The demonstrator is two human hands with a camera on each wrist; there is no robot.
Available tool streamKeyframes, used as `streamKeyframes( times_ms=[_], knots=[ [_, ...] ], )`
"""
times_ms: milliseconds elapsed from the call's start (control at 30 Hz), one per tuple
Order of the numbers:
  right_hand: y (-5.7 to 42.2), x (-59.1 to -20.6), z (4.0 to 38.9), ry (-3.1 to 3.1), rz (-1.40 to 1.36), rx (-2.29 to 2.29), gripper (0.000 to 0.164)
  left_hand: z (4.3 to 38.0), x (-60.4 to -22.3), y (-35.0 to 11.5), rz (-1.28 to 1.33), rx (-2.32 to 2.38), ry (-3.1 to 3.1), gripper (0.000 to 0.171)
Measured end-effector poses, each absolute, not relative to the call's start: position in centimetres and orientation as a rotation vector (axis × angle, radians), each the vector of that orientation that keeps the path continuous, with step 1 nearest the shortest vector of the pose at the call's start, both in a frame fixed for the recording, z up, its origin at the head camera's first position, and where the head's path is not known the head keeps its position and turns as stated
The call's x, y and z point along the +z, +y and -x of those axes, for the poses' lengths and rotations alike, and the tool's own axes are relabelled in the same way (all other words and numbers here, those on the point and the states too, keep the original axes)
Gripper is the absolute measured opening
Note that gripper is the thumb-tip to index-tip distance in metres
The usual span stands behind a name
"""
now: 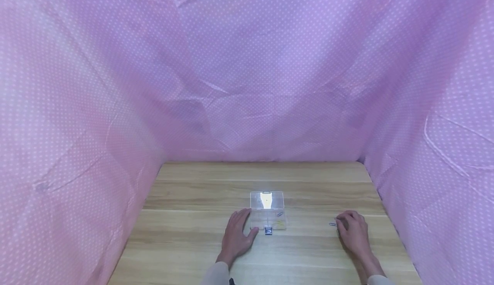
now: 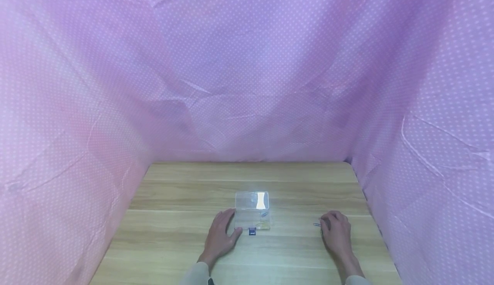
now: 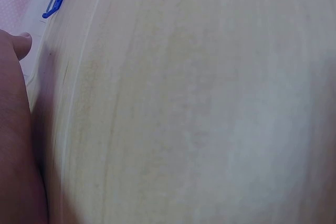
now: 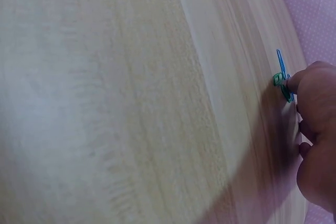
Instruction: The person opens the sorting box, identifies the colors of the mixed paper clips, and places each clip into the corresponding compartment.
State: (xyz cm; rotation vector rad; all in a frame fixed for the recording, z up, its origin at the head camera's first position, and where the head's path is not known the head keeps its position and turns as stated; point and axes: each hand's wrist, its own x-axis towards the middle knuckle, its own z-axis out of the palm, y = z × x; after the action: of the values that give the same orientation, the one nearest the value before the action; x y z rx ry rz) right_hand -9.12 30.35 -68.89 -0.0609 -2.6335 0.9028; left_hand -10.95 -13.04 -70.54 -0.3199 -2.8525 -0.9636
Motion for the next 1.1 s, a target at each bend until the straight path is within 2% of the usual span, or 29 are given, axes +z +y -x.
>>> streamKeyframes(
  times_ms=[600,833,1100],
  knots=[
    [30.0,-67.9,9.2,-2.739,0.146,0.921,0.006,11.0,-70.6,-12.9,0.303,-0.968,-2.848,0.070],
    [29.9,-67.7,9.3,-2.796,0.193,0.956,0.010,10.9,-70.4,-12.9,0.315,-0.975,-2.848,0.070],
    [30.0,-67.9,9.3,-2.754,0.151,0.941,0.003,11.0,-70.4,-13.0,0.315,-0.956,-2.853,0.070]
  ],
)
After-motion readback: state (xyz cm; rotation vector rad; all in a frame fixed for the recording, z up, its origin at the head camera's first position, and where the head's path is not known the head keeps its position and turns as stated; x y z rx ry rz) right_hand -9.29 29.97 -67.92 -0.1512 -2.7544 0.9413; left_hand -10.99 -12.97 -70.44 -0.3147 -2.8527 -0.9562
